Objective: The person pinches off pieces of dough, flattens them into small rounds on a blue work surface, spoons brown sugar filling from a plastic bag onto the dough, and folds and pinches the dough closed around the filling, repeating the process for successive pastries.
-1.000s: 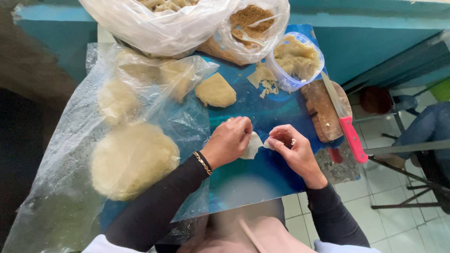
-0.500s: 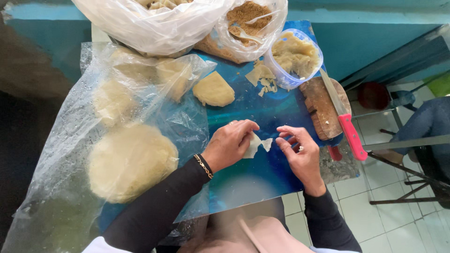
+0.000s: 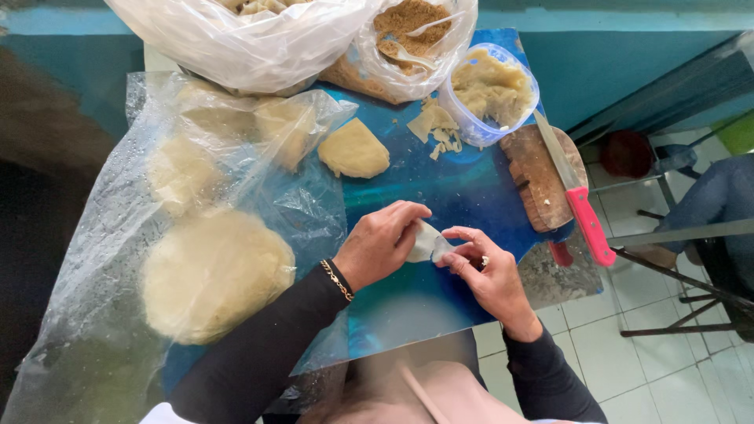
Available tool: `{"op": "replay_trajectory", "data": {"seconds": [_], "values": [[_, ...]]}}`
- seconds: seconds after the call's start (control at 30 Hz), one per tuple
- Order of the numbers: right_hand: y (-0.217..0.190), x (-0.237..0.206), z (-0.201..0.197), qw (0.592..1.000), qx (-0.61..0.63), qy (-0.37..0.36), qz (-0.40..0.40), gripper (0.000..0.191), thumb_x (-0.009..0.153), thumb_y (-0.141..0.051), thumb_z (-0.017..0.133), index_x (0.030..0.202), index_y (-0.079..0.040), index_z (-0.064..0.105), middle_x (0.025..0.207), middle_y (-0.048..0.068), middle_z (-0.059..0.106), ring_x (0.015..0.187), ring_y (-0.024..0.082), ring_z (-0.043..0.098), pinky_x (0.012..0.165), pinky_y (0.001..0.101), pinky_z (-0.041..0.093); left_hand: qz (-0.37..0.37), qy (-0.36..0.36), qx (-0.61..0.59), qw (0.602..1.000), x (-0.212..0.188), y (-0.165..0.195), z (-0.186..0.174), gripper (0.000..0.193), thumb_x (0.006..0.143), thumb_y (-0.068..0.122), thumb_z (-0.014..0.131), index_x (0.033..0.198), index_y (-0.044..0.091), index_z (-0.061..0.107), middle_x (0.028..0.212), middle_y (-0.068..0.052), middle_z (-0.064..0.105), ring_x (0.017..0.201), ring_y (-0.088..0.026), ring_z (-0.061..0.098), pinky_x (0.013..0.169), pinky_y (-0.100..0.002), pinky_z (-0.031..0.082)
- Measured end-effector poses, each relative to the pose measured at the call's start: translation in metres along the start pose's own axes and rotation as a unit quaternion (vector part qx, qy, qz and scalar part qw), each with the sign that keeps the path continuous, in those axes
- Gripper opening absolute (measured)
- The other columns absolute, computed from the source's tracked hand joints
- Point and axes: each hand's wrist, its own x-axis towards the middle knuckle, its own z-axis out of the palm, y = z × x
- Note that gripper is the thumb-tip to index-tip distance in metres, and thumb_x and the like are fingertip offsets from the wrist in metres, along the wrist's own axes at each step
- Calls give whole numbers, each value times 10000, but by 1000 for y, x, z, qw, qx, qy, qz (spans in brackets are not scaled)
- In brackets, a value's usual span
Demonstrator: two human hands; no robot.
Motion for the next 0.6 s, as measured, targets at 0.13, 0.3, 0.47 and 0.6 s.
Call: {"op": "replay_trajectory", "data": {"seconds": [0.13, 0.3, 0.47, 0.6], "values": [[-2, 1, 6, 1000, -23, 11, -10, 290, 937, -125, 698, 1219, -70, 666, 821, 63, 801, 733, 58, 694, 659, 249, 554, -9, 12, 23, 1000, 3, -5, 4, 217, 936, -1, 600, 1150, 32, 612, 1054, -149, 686, 948, -333, 700, 810, -402, 565], [-14, -1, 8, 983, -165, 65, -40, 310, 900, -156, 739, 1201, -111, 679, 728, 61, 726, 621, 130, 695, 596, 278, 546, 16, 8, 81, 997, 7, -5, 8, 289, 910, 2, 614, 1199, 12, 602, 1106, -164, 646, 1030, -367, 648, 896, -438, 533], [-20, -5, 7, 929, -289, 112, -202, 171, 864, -149, 776, 1031, -139, 743, 883, 60, 679, 735, 218, 689, 630, 346, 525, 65, 25, 159, 985, 2, 0, -3, 302, 828, 27, 660, 1130, 45, 649, 1245, -152, 609, 1154, -353, 584, 964, -443, 496], [-16, -1, 8, 907, -329, 128, -231, 102, 855, -151, 789, 949, -124, 760, 888, 53, 669, 729, 238, 670, 622, 355, 518, 108, -82, 208, 969, -3, 4, -8, 176, 805, 106, 687, 982, 111, 682, 1191, -85, 623, 1162, -288, 588, 965, -429, 468]]}}
